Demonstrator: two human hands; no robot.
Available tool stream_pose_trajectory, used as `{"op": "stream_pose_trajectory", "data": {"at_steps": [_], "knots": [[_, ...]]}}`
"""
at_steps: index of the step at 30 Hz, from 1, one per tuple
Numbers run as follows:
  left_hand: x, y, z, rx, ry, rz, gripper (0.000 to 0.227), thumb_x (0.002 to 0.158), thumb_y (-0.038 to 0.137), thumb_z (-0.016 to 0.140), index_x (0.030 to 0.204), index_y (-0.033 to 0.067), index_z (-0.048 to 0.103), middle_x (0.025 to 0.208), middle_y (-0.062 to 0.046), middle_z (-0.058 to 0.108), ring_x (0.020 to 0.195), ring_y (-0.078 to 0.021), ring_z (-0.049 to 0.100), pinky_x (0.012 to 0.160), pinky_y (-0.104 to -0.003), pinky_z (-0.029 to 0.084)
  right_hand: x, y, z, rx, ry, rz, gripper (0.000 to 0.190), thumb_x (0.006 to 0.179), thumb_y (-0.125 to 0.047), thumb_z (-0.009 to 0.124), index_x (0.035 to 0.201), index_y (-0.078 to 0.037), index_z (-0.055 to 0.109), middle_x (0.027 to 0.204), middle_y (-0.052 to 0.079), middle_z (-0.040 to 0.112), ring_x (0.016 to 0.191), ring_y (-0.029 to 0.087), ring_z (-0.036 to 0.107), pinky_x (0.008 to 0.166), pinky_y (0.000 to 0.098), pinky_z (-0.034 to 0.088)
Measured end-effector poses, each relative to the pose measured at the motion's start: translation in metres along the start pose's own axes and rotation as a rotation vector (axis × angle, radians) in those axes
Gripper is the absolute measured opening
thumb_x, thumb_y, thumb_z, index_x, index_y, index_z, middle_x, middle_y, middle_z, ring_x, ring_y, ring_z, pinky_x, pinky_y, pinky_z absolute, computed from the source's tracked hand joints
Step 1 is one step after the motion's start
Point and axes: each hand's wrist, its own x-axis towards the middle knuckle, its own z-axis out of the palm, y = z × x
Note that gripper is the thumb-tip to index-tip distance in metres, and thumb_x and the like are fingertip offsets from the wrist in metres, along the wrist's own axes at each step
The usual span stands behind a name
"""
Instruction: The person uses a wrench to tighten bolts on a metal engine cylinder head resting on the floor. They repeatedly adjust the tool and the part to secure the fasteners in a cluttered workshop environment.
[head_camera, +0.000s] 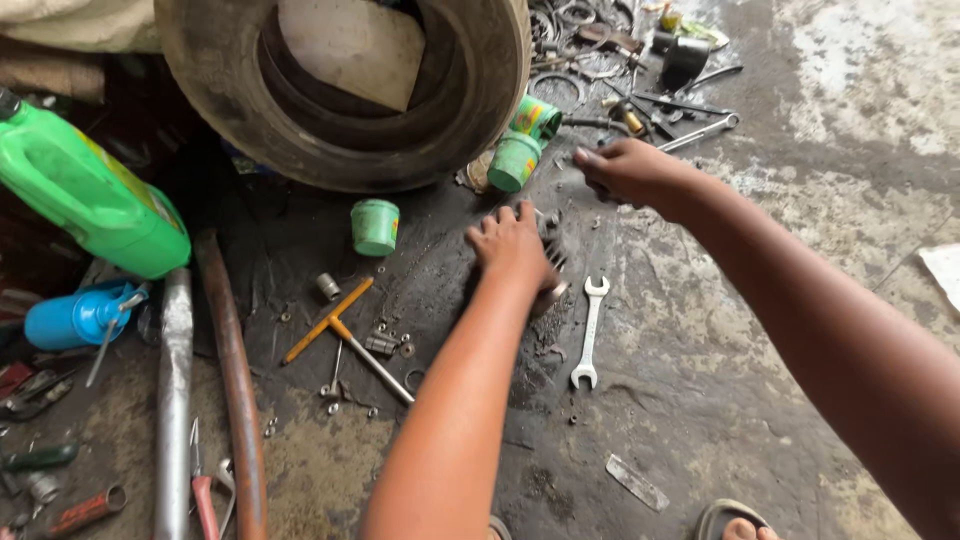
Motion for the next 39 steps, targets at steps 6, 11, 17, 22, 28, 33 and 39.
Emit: {"op": "stream_pose_trajectory", "data": {"at_steps": [6,11,17,22,28,33,39], "knots": [[0.020,-0.030,0.000,0.134,-0.063,0.427,0.104,0.067,0.009,0.082,0.156,0.0331,0.033,0.155,-0.014,0.038,0.149,-0.0418,0.024,0.123,-0.061,0.010,-0.011,0.028,-0.005,-0.486,-0.295,0.003,0.051,0.097,-0.053,0.054,0.089,-0.007,0.076,0.072,0.005,0.069,0.064,0.018,0.058,0.066,0.0384,0.049],[0.017,-0.034,-0.002,0.092,-0.084,0.436,0.100,0.071,0.007,0.078,0.155,0.0375,0.033,0.157,-0.012,0.037,0.152,-0.0387,0.022,0.125,-0.060,0.008,-0.018,0.031,0.013,-0.407,-0.390,-0.027,0.053,0.096,-0.057,0.054,0.094,-0.009,0.075,0.079,0.003,0.072,0.073,0.016,0.063,0.072,0.0368,0.052],[0.017,-0.030,-0.001,0.132,-0.075,0.427,0.102,0.072,0.004,0.075,0.157,0.0394,0.030,0.162,-0.010,0.032,0.153,-0.0381,0.019,0.124,-0.058,0.008,0.002,-0.002,0.013,-0.749,-0.522,0.022,0.059,0.097,-0.060,0.052,0.089,-0.007,0.077,0.076,0.006,0.070,0.071,0.021,0.063,0.070,0.0395,0.053],[0.020,-0.040,-0.016,0.219,0.023,0.561,0.125,0.054,0.016,0.090,0.161,0.0352,0.027,0.160,-0.011,0.035,0.144,-0.0311,0.032,0.118,-0.047,0.021,0.017,-0.014,0.013,-0.830,-0.634,0.021,0.061,0.097,-0.062,0.054,0.089,-0.005,0.075,0.077,0.006,0.070,0.069,0.020,0.063,0.065,0.0357,0.055],[0.019,-0.055,-0.032,0.294,0.101,0.712,0.108,0.047,0.057,0.095,0.136,0.0128,0.053,0.116,-0.013,0.065,0.115,-0.0311,0.061,0.098,-0.043,0.049,-0.009,0.016,0.010,-0.609,-0.437,-0.048,0.054,0.094,-0.060,0.057,0.087,-0.009,0.074,0.070,0.005,0.068,0.062,0.017,0.060,0.058,0.0345,0.050],[0.017,-0.056,-0.024,0.344,0.139,0.774,0.097,0.051,0.064,0.092,0.122,0.0070,0.058,0.106,-0.014,0.068,0.105,-0.0337,0.065,0.090,-0.044,0.053,-0.009,0.019,0.013,-0.488,-0.462,0.011,0.060,0.095,-0.059,0.059,0.080,-0.002,0.073,0.062,0.003,0.059,0.052,0.015,0.046,0.047,0.0347,0.039],[0.007,-0.042,0.020,0.156,0.541,0.230,0.114,0.036,0.069,0.090,0.125,0.0061,0.058,0.099,-0.015,0.068,0.095,-0.0337,0.067,0.078,-0.047,0.053,0.011,0.058,0.061,0.289,-0.146,0.149,0.052,0.097,-0.055,0.058,0.076,-0.009,0.062,0.060,0.001,0.052,0.047,0.013,0.040,0.041,0.0320,0.032]]}}
